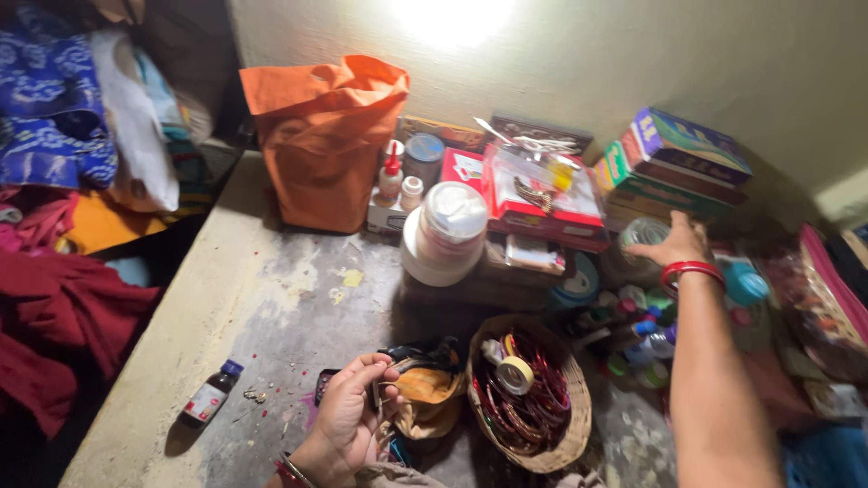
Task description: The person organizes small items on a cluttered table. They handle a white bag, a small bottle, a cloth, and a plastic container, moving them around and placing items inside the container.
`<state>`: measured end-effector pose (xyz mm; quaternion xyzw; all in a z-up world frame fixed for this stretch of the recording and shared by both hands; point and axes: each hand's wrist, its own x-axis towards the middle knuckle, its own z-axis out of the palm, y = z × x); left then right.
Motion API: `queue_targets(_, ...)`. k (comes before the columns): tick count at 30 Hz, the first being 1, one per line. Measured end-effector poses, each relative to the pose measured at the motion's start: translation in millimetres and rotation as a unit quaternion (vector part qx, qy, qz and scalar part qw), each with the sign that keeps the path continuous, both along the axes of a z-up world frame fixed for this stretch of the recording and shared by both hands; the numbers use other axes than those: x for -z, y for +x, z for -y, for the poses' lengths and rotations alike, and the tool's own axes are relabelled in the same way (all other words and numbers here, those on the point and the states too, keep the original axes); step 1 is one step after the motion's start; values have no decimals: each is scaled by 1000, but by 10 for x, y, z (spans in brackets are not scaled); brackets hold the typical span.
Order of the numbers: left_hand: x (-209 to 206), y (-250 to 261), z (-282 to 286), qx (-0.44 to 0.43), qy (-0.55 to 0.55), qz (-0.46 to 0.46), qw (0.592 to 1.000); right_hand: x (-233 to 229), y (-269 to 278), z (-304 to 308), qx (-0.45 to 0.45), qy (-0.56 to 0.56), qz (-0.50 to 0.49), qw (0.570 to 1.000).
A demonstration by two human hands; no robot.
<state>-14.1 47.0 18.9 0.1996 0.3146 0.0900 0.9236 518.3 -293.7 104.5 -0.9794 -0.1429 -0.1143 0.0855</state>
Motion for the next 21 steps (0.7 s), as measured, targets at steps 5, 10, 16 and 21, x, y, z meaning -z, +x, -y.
queue_targets(5,15,-26,-38,-11,8,-1,1000,104,37,-77,25,44,-38,998)
queue_targets(10,-32,-46,-119,-4,22,-3,1000,-86,-400,-165,47,76,38,995)
queue_targets(16,-63,-180,-337,-55,10,-2,998,-715,-1502,-122,-16,109,143,984)
queue_targets(21,48,-283,-644,-86,91,23,992,-1004,-2909,-459,-148,189,13,971)
